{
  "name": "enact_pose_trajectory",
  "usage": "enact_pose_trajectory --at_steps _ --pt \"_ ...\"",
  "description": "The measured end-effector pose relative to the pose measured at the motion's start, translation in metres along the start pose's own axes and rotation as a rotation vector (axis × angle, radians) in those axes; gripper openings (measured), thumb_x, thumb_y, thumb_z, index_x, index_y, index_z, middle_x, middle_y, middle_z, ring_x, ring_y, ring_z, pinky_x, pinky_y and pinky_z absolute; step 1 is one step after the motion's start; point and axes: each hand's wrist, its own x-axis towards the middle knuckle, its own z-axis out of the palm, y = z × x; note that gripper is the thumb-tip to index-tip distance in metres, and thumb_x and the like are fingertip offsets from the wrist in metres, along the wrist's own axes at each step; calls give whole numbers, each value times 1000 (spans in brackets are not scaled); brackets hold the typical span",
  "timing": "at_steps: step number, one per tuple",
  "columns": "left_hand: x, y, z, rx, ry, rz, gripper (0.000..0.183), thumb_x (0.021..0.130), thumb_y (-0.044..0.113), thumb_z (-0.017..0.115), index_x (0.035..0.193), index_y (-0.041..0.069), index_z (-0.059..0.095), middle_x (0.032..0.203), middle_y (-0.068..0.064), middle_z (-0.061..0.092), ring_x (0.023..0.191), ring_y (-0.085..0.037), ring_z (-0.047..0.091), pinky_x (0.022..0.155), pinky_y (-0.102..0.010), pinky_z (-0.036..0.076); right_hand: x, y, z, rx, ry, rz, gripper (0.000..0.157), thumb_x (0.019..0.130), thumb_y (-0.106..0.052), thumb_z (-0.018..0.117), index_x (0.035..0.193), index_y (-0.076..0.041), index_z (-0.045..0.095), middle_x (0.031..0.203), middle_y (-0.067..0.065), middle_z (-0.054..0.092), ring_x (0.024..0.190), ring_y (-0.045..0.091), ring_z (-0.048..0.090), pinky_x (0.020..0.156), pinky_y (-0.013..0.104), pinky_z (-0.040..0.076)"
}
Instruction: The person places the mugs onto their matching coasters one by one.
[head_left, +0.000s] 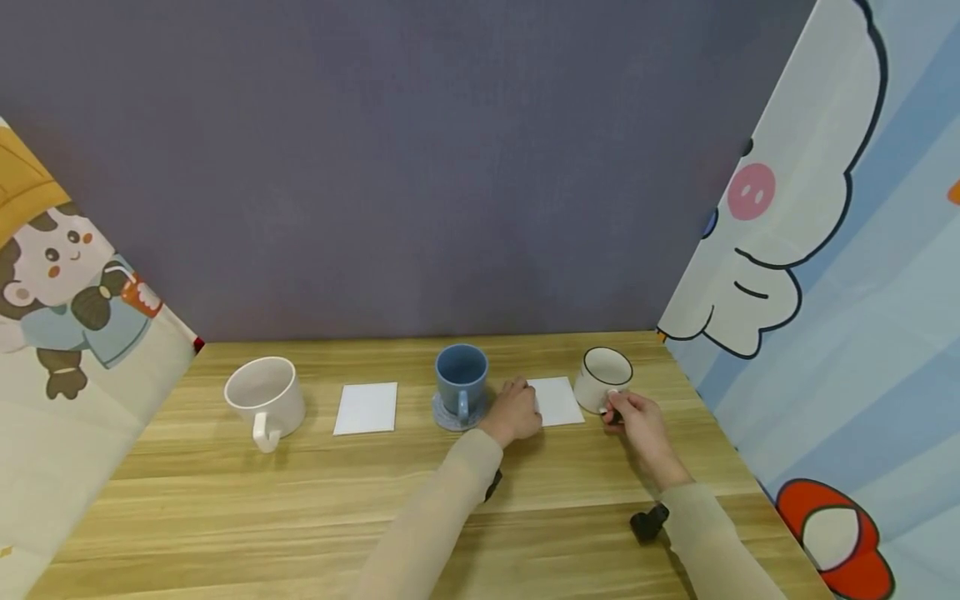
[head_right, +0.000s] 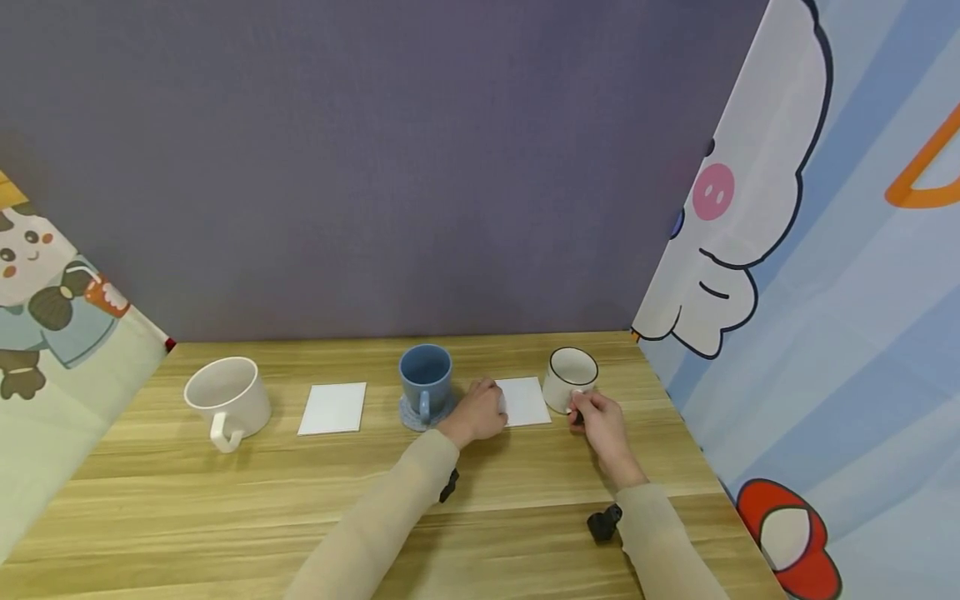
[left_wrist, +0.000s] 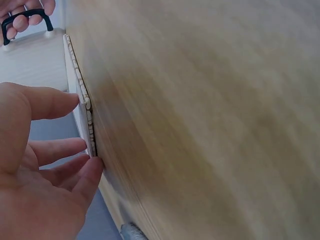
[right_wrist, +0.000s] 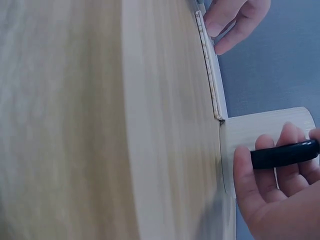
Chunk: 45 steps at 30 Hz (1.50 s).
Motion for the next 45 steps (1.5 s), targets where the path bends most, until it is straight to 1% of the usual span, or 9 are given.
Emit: enact_pose_trajectory --at_steps 4,7,13,20,23,28,32,37,45 --pt "0 -2 -1 -27 7 -4 13 88 15 66 98 7 67 127 -9 54 118 -28 51 101 -35 45 -2 -2 3 32 13 6 35 108 -23 52 95 9 58 80 7 60 74 15 60 70 34 59" --pt "2 -3 -1 -46 18 -3 11 84 11 67 94 6 68 127 -9 55 116 -29 51 99 -35 46 -4 -5 4 45 19 9 33 108 -22 52 93 7 59 78 6 60 74 15 60 69 33 59" --pt "5 -6 0 -78 20 3 22 83 8 68 103 2 70 135 -11 54 120 -32 52 101 -35 46 -5 -11 5 68 45 19 32 108 -23 52 95 6 58 76 4 58 71 13 57 65 31 56" --pt "7 -6 -2 -74 -9 18 28 84 6 66 111 -1 69 132 -12 55 126 -34 50 106 -36 43 -7 -14 6 50 65 26 34 108 -25 51 99 7 57 75 3 57 67 17 55 62 33 52" --pt "6 -6 -3 -84 -15 13 27 86 6 66 112 -1 69 133 -11 54 127 -33 49 106 -36 43 -8 -16 6 39 69 14 34 108 -23 50 100 9 57 74 3 57 66 18 55 62 33 52" --pt "5 -6 -4 -82 -28 10 30 92 9 64 120 0 67 137 -10 52 130 -31 47 108 -36 42 -9 -22 6 24 66 7 34 108 -23 49 101 9 58 73 2 58 67 16 56 62 32 51" --pt "5 -6 -3 -80 -34 12 33 94 10 63 125 -2 64 139 -11 51 133 -31 46 110 -36 41 -10 -28 7 69 73 6 31 109 -21 48 100 8 58 74 0 58 68 14 55 63 31 50" --pt "5 -7 -2 -78 -37 4 41 95 13 64 132 -4 60 143 -11 50 135 -31 45 112 -35 39 -14 -32 9 151 80 -17 28 108 -17 50 98 7 59 75 1 59 68 12 57 65 31 54" --pt "5 -8 -3 -97 -26 4 39 95 13 65 130 -5 62 145 -12 49 138 -31 44 113 -36 38 -19 -32 17 248 98 -85 25 107 -14 51 92 2 64 76 0 63 70 12 61 66 30 56"
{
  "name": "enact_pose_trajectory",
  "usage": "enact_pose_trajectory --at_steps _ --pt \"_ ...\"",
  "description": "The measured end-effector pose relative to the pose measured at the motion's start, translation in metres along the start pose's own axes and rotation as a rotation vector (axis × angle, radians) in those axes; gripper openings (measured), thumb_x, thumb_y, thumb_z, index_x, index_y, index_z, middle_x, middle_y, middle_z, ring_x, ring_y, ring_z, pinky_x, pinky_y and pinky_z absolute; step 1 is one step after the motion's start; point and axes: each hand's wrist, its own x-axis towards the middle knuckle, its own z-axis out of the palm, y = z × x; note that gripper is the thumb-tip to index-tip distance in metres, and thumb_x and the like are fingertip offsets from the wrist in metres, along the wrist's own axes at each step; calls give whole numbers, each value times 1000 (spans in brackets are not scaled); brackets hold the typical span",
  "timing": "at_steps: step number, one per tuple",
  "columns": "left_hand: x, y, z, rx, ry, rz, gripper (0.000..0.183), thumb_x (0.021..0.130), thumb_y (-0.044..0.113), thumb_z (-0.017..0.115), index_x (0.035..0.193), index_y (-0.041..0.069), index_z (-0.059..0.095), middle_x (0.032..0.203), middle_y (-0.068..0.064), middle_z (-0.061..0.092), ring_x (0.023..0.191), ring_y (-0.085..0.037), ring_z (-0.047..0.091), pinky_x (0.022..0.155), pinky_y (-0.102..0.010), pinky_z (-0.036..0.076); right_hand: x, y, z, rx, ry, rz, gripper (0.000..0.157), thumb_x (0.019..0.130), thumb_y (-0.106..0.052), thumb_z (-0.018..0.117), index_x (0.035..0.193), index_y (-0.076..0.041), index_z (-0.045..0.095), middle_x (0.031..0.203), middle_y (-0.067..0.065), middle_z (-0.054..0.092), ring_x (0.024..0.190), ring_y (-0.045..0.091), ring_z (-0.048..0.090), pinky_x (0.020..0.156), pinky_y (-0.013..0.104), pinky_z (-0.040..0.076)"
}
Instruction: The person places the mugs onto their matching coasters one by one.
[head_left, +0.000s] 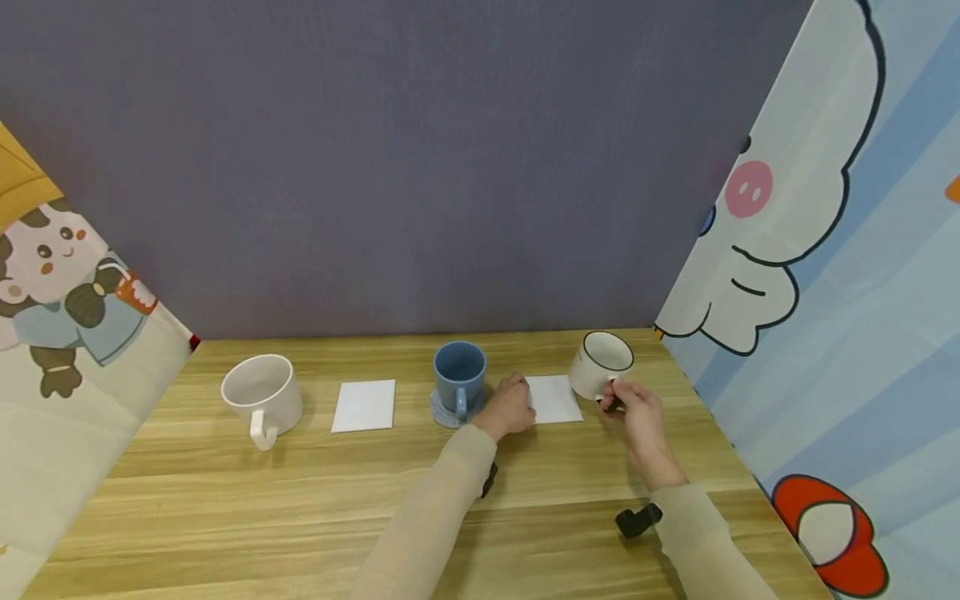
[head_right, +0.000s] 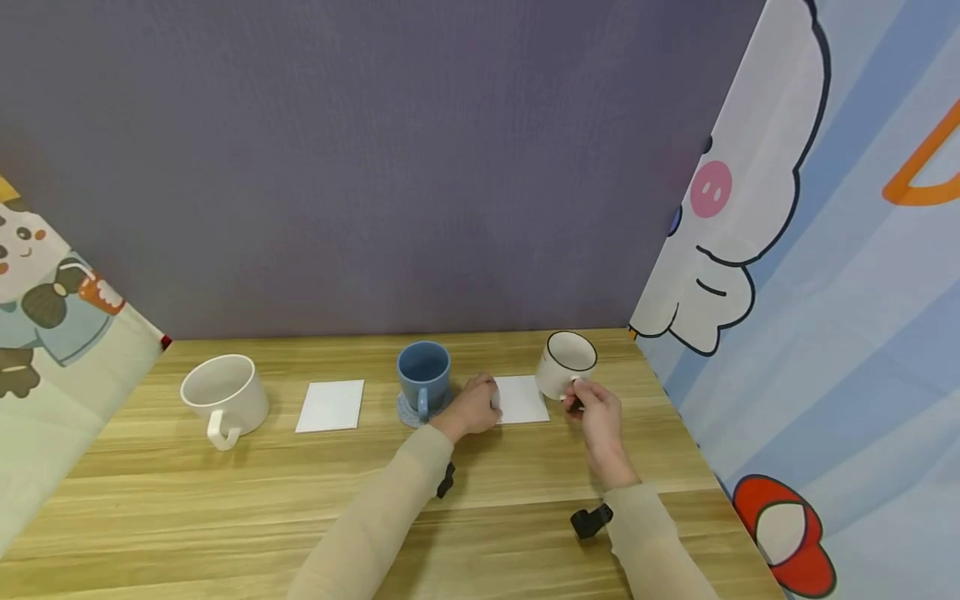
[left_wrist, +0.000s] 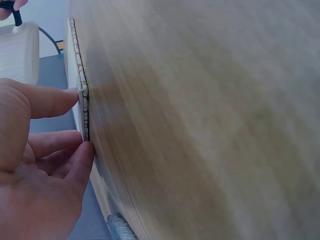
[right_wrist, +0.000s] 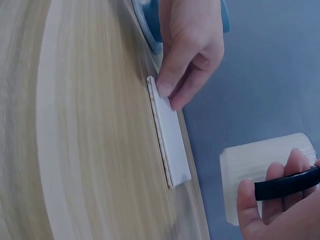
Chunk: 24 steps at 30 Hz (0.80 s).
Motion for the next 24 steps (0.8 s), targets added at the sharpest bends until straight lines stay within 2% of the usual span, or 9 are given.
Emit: enact_pose_trajectory --at_steps 9,16,24 --pt "0 -1 0 -9 4 -6 38 94 14 67 128 -5 63 147 -13 49 139 -31 43 114 -35 37 -5 3 13 54 -3 -14 24 106 -10 52 90 3 65 75 2 63 72 15 62 68 30 56" --pt "0 -1 0 -26 7 -20 39 93 15 68 127 -4 63 146 -12 49 139 -31 43 114 -35 38 -8 5 23 37 -23 0 24 106 -9 51 90 4 64 77 5 63 74 16 62 72 35 56" --pt "-1 0 -2 -20 20 -12 44 92 15 69 130 -5 61 144 -12 51 136 -30 45 110 -34 41 -9 9 35 30 -47 2 25 107 -8 50 96 11 62 77 5 63 73 15 62 71 33 57"
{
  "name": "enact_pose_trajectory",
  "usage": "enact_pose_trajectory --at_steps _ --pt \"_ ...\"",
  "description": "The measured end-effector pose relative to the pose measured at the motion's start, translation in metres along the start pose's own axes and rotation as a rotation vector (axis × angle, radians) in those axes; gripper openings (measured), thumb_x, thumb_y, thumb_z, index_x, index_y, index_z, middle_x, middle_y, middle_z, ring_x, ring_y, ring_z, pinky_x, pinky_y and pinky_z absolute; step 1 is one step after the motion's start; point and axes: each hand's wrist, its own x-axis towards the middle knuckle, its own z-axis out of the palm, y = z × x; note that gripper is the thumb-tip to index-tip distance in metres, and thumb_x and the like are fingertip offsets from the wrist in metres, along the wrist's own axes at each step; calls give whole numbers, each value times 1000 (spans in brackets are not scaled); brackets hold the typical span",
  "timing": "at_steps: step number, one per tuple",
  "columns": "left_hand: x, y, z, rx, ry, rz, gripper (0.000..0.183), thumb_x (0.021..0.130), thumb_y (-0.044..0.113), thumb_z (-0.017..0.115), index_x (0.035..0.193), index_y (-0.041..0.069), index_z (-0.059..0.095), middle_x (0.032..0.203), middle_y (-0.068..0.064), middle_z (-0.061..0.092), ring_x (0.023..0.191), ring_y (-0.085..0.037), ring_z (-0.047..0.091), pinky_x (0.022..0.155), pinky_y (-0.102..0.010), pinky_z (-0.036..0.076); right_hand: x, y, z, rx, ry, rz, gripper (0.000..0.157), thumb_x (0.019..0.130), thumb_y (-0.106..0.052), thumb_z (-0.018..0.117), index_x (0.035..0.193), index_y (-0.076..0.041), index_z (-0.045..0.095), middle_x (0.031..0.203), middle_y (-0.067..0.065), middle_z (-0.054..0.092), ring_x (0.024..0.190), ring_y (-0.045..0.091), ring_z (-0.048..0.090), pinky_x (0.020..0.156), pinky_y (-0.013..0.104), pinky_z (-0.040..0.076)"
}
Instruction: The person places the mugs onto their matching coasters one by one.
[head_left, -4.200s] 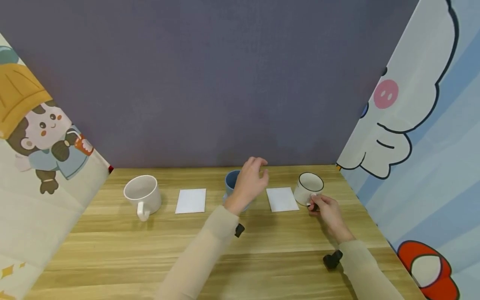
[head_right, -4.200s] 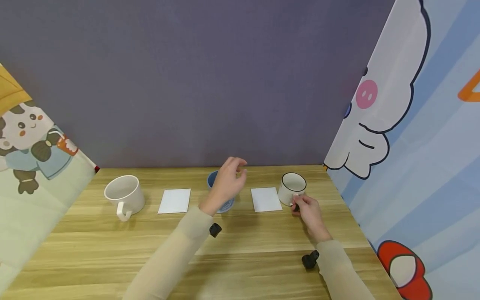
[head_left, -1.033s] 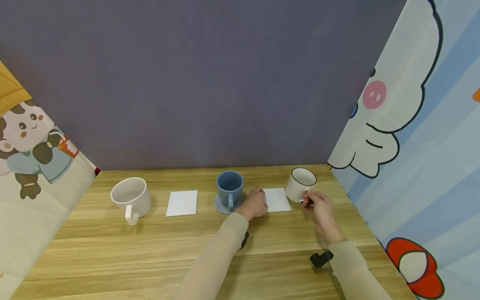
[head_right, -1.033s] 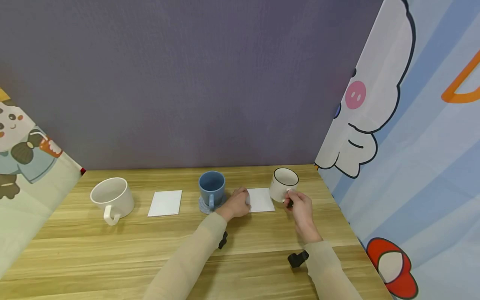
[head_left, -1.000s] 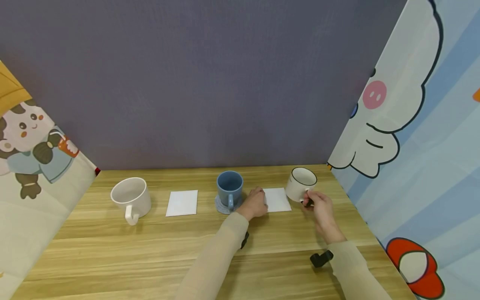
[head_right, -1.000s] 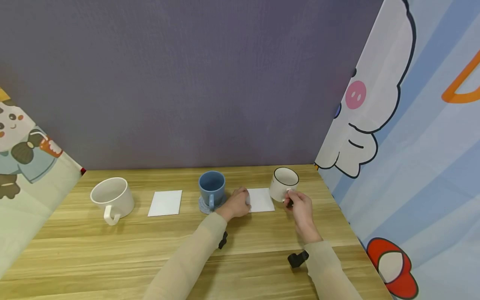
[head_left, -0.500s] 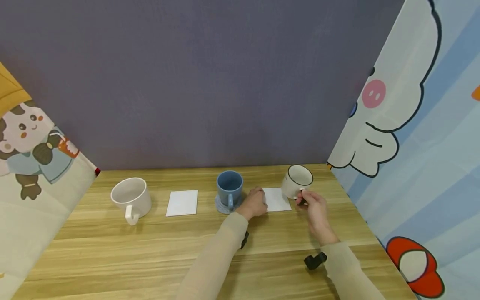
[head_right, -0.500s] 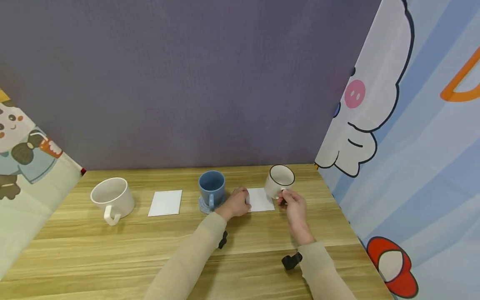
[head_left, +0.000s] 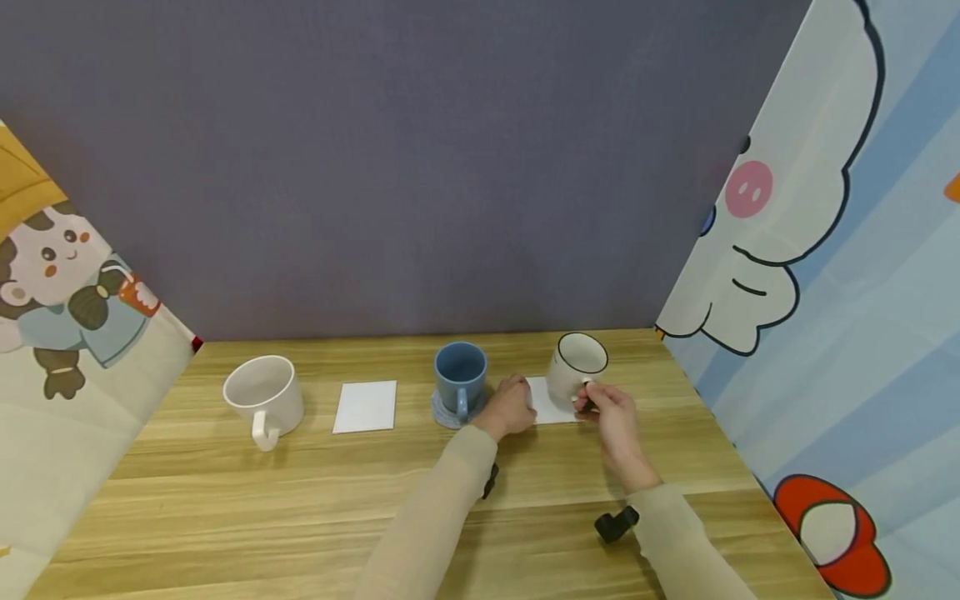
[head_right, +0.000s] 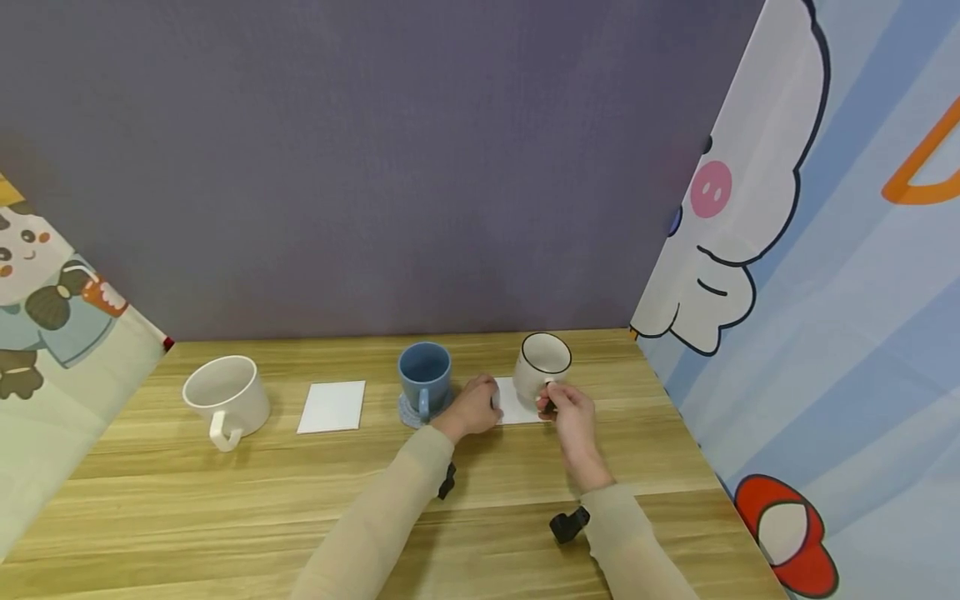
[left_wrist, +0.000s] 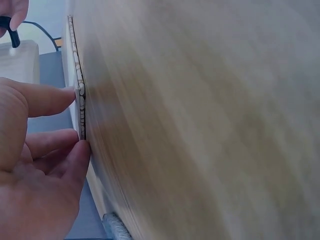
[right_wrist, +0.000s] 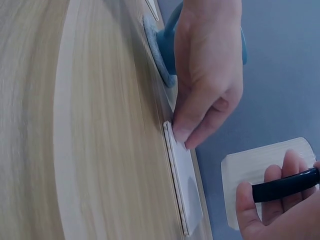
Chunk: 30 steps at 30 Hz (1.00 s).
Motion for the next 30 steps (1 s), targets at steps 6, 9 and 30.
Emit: enact_pose_trajectory --at_steps 6,9,30 --pt "1 0 2 11 14 8 46 90 15 70 129 -6 61 142 -13 52 135 -31 46 112 -33 40 0 4 7 -2 -8 7 24 107 -8 50 97 10 62 79 5 63 74 15 63 71 33 57" --pt "2 0 2 20 20 11 47 89 15 71 129 -7 61 140 -13 53 134 -31 47 113 -33 38 0 7 8 -16 -16 14 25 107 -9 49 97 11 61 79 5 63 75 15 62 73 35 57" --pt "-1 1 0 -45 42 -6 42 87 13 75 123 -7 65 137 -12 56 131 -30 50 111 -35 40 -2 23 19 -68 -17 85 28 106 -11 53 106 16 63 80 2 65 76 11 62 70 32 57"
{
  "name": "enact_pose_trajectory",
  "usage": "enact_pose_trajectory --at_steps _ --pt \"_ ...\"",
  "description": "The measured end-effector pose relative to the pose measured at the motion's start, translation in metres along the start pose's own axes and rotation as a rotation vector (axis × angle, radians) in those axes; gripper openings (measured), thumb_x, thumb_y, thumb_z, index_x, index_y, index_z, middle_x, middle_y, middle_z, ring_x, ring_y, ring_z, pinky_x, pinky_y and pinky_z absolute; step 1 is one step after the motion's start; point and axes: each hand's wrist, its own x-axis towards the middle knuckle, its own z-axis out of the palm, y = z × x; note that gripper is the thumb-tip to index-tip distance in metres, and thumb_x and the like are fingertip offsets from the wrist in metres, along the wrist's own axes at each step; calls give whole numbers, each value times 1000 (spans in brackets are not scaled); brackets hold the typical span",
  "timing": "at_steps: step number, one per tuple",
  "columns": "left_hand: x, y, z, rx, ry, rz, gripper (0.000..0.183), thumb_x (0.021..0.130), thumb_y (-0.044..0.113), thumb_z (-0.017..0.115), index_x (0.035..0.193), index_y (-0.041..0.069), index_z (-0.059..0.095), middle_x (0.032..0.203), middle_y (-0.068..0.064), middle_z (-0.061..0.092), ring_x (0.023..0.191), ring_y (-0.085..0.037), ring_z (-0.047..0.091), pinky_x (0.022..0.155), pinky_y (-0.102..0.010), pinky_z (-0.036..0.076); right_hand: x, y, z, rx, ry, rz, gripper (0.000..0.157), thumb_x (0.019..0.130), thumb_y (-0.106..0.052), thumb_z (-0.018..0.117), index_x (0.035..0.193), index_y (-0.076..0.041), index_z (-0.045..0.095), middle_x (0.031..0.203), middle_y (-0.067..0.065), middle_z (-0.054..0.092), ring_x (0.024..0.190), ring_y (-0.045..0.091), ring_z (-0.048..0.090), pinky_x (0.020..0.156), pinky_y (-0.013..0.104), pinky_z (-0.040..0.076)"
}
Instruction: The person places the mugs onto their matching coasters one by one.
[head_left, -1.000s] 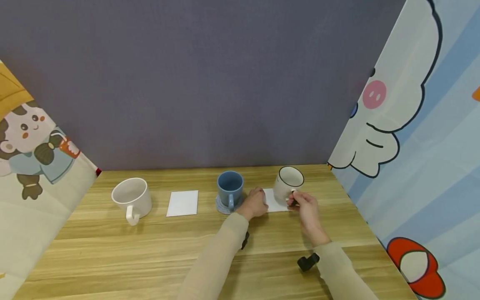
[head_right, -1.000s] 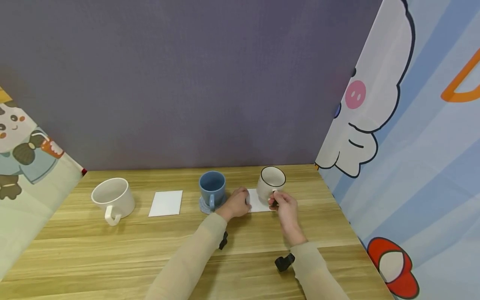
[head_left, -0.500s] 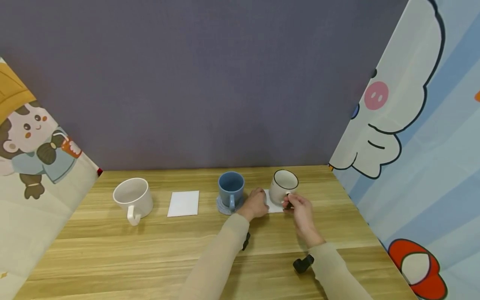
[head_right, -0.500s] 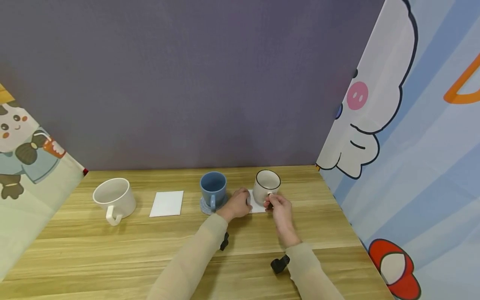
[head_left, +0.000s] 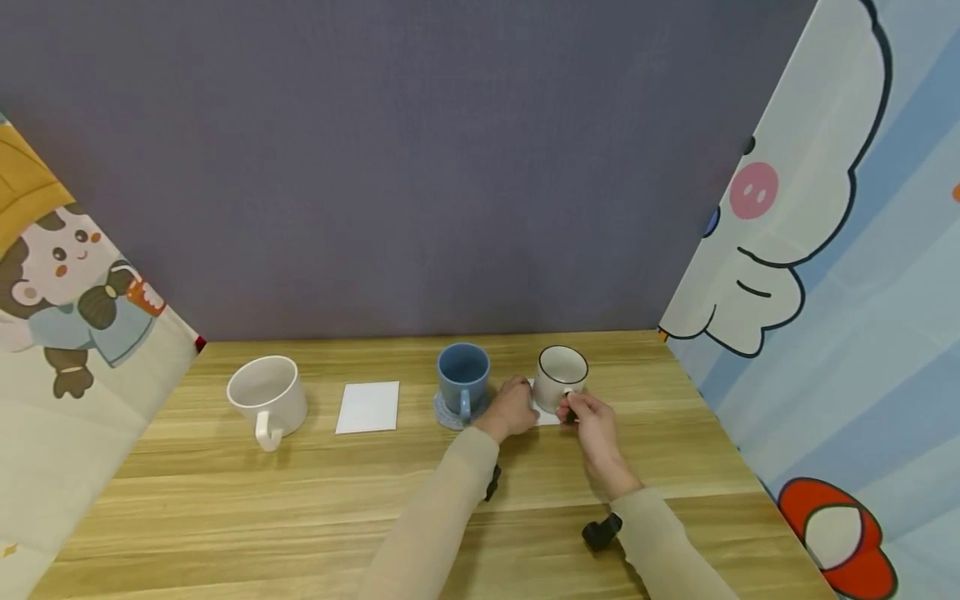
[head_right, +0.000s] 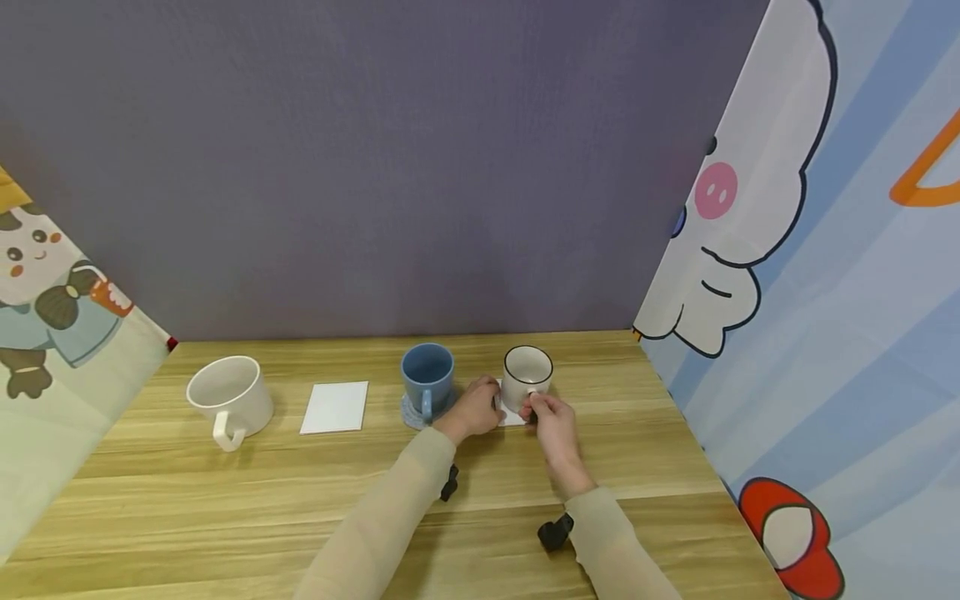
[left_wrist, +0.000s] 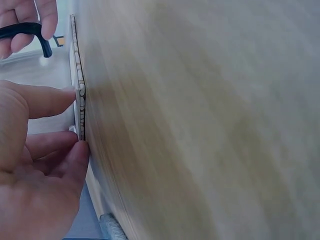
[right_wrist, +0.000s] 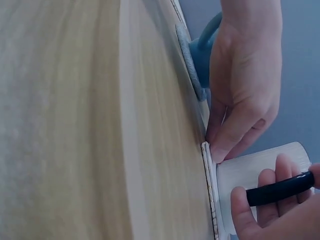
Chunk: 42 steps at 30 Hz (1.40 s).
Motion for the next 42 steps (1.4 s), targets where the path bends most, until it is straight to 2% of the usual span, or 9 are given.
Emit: enact_pose_trajectory --at_steps 6,14,18,23,27,30,35,38,42 --pt "-1 0 0 -27 6 -17 43 88 13 76 124 -8 64 137 -13 56 130 -31 51 111 -37 41 -1 1 4 -15 -7 14 29 106 -12 53 107 16 62 80 4 64 76 11 62 72 34 58" --pt "-5 -1 -1 -19 32 -36 17 85 11 77 93 -2 69 116 -12 61 109 -27 60 100 -35 49 -1 0 4 -38 -25 16 30 106 -14 53 107 14 61 82 4 65 79 12 63 76 37 59" --pt "-10 3 -6 -6 59 -25 11 87 9 73 89 0 68 111 -11 62 100 -23 61 94 -34 52 0 1 1 -48 -25 10 28 106 -13 53 104 13 62 82 4 65 79 14 63 76 39 59" --pt "-21 9 -18 -13 54 -10 18 92 13 67 101 -3 68 111 -12 62 98 -24 62 91 -36 53 1 1 0 -51 -29 8 25 106 -12 53 101 11 63 80 2 65 78 15 63 78 40 59" --pt "-33 13 -31 -1 32 14 17 95 15 64 98 -1 67 112 -14 63 99 -25 62 90 -37 53 1 -1 0 -64 -37 13 27 107 -14 52 102 11 63 80 1 65 77 12 63 79 40 58" --pt "-44 15 -39 27 25 46 19 96 16 62 103 -1 68 114 -14 64 101 -26 63 90 -38 53 1 -2 -1 -69 -48 12 29 107 -16 52 105 12 62 82 1 64 78 10 62 79 37 58" --pt "-61 18 -49 60 0 97 34 99 19 61 126 0 67 124 -15 64 114 -28 63 97 -40 52 1 -3 -2 -59 -61 9 31 107 -18 54 107 12 62 84 2 64 80 11 62 79 36 58" --pt "-72 18 -53 88 -43 135 36 101 22 60 131 3 65 131 -12 63 121 -27 60 102 -40 50 1 -1 -3 -48 -59 17 30 107 -17 54 105 11 62 83 2 64 80 11 63 80 37 58" --pt "-87 14 -59 120 -75 206 36 101 26 61 130 5 66 131 -8 64 122 -24 60 102 -37 49 2 3 -4 -41 -63 31 28 107 -17 53 103 9 62 82 1 64 80 11 63 80 38 58"
